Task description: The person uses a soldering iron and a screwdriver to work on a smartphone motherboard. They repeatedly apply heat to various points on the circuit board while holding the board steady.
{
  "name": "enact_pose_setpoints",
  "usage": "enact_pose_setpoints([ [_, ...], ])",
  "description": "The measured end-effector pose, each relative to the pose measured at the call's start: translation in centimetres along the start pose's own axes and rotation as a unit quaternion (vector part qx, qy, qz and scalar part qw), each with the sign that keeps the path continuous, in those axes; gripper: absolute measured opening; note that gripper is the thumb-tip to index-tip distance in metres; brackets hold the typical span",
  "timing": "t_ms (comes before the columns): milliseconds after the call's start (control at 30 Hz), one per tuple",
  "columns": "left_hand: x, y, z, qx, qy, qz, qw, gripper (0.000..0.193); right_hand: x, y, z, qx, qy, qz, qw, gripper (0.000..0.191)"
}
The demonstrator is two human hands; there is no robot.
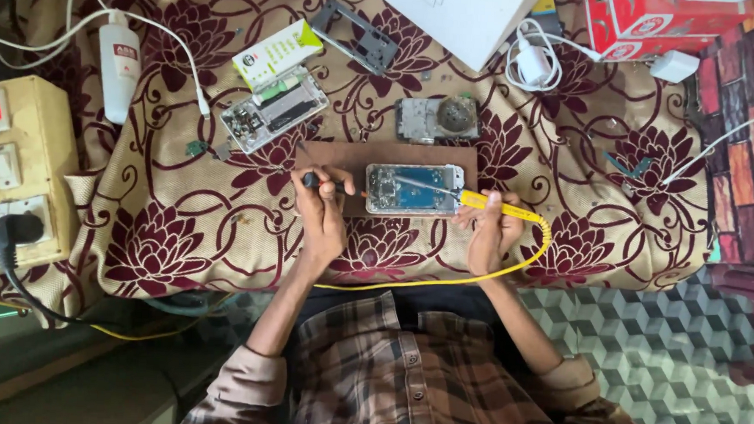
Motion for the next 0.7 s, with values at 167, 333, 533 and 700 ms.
enact_pose_setpoints([
  [167,-0.2,0.2,0.0,-0.025,0.011,-0.001,1.0,0.018,-0.4,0.3,0.1,-0.019,0.032,0.024,0.999,0.023],
  [333,-0.2,0.3,0.1,-0.025,0.012,0.002,1.0,0.022,-0.3,0.3,0.2,-0.037,0.049,0.035,0.998,0.023],
  [533,0.0,0.3,0.1,-0.014,0.002,-0.008,1.0,0.022,-0.1,0.8,-0.2,-0.111,0.062,0.078,0.989,0.022],
  [700,-0.2,0.2,0.3,-0.023,0.007,-0.005,1.0,0.021,1.2,2.8,-1.7,-0.096,0.07,0.091,0.989,0.022],
])
Point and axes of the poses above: each hand's wrist, its own x-axis towards the middle knuckle, its own z-axis out of the back of the hand, y = z × x, the point moved 1 cm from there along x, towards the middle knuckle, and after that the axes turned 9 degrees about z, right-handed, at the moved point
